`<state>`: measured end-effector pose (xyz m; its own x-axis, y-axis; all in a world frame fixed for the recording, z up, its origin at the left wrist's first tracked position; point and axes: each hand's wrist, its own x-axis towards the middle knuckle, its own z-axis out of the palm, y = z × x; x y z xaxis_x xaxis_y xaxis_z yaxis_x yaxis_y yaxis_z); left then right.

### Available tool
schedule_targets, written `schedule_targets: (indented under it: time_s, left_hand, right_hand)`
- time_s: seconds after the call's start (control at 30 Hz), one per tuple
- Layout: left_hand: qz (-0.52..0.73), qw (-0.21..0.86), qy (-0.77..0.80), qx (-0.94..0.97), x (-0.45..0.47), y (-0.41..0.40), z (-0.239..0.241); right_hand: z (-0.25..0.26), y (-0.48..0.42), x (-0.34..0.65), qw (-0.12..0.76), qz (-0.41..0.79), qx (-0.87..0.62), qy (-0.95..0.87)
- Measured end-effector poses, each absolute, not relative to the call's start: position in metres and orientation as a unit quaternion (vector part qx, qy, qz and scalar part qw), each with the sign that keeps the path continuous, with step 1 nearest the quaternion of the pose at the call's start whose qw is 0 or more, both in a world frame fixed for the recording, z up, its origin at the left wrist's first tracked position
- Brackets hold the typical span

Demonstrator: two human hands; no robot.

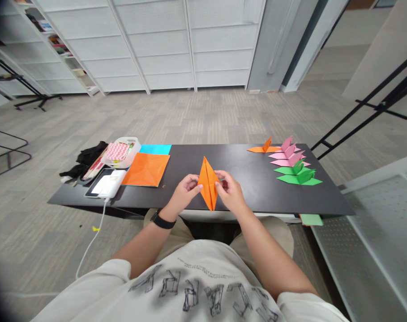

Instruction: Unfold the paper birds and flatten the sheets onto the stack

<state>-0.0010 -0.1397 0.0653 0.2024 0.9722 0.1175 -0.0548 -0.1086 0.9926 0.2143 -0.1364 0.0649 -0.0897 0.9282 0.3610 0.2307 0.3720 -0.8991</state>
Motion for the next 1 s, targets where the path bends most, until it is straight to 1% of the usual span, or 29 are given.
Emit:
schedule_targets:
  time_s: [0.17,0.27,0.4,0.53,0.67,0.8,1.0]
  left_hand:
    - [0.502,0.521,0.43,0.54,0.002,-0.135,0.064]
    - [0.522,0.516,0.417,0.536,0.001,-0.135,0.065]
    - [0.525,0.52,0.399,0.543,-0.001,-0.135,0.066]
    - [0.517,0.526,0.421,0.529,0.001,-0.132,0.061]
    - [0.524,0.506,0.42,0.541,0.004,-0.13,0.058]
    - [0.504,0.465,0.413,0.598,0.001,-0.13,0.056]
    - [0.469,0.348,0.417,0.696,-0.004,-0.131,0.06]
  right_hand:
    - [0.055,-0.133,0.213,0.514,0.413,-0.437,-0.612]
    - [0.051,-0.13,0.213,0.53,0.444,-0.422,-0.587]
    - [0.051,-0.126,0.217,0.527,0.424,-0.411,-0.611]
    - [0.054,-0.126,0.22,0.511,0.386,-0.415,-0.646]
    - [0.057,-0.129,0.218,0.52,0.392,-0.405,-0.642]
    - [0.057,-0.13,0.217,0.502,0.37,-0.412,-0.664]
    - [0.064,-0.131,0.218,0.488,0.344,-0.4,-0.695]
